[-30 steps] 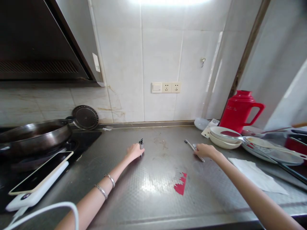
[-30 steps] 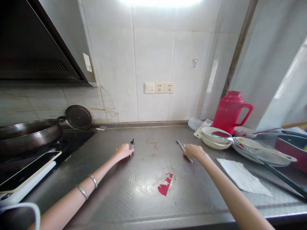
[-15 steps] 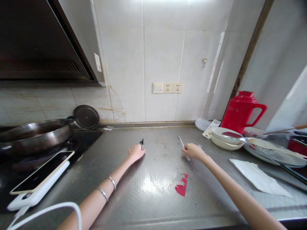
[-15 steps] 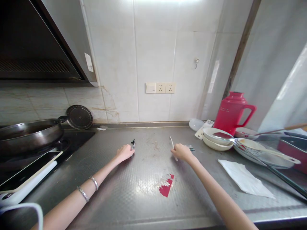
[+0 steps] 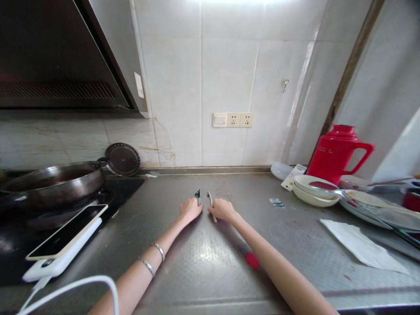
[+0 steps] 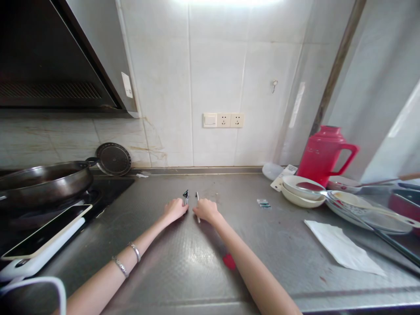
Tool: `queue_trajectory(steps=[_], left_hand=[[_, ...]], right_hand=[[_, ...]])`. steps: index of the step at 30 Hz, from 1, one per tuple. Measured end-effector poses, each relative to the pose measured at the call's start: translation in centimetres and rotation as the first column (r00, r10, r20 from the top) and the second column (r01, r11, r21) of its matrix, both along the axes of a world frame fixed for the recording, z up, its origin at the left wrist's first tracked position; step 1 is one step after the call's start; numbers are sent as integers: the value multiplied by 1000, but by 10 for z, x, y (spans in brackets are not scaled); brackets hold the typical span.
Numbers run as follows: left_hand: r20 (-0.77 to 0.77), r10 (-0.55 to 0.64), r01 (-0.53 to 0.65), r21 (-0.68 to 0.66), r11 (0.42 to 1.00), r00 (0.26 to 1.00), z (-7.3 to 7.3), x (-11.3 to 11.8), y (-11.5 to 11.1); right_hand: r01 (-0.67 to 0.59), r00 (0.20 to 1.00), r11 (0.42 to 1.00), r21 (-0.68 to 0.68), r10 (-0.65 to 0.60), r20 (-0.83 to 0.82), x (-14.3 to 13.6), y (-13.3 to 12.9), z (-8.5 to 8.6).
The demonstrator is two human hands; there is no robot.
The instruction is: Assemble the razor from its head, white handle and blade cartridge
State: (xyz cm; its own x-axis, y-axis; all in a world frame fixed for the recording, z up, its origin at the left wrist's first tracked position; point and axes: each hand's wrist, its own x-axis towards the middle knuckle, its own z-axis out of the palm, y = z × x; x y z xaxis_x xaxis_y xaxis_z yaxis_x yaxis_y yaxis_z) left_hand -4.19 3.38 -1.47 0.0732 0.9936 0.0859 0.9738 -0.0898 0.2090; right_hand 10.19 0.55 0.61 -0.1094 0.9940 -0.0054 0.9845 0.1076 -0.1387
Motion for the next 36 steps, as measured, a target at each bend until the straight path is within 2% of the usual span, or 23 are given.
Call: queue_trajectory(steps=[13, 18, 21, 24, 26, 31, 33, 36], left_hand=[[16, -1, 1, 10, 1000, 1000, 0, 0, -1], [29, -4, 4, 16, 1000, 1000, 0, -2, -2], [75, -8, 6, 28, 1000, 997, 3, -6, 0], [144, -6, -2, 53, 999, 990, 11, -12, 5], [190, -9, -6, 75, 997, 982, 17, -14, 9], [285, -74, 38, 131, 991, 956, 29, -18, 16], [307, -98, 54, 150, 987, 947, 32, -17, 17], [336, -131, 78, 165, 983, 933, 34, -15, 18]], right_hand=[[-34, 999, 999, 12, 34, -1, -5, 3, -4], [-11, 1000, 999, 46, 12, -25, 13, -1, 2], [6, 994, 995, 104, 6, -106, 51, 0, 10], [-95, 970, 971, 218, 140, -199, 109, 2, 18], [-134, 960, 965, 227, 183, -212, 154, 4, 23], [-40, 983, 998, 44, 47, -177, 252, 0, 24], [-15, 982, 998, -53, 5, -190, 276, -4, 21], [8, 980, 988, -155, -39, -196, 294, -10, 16]])
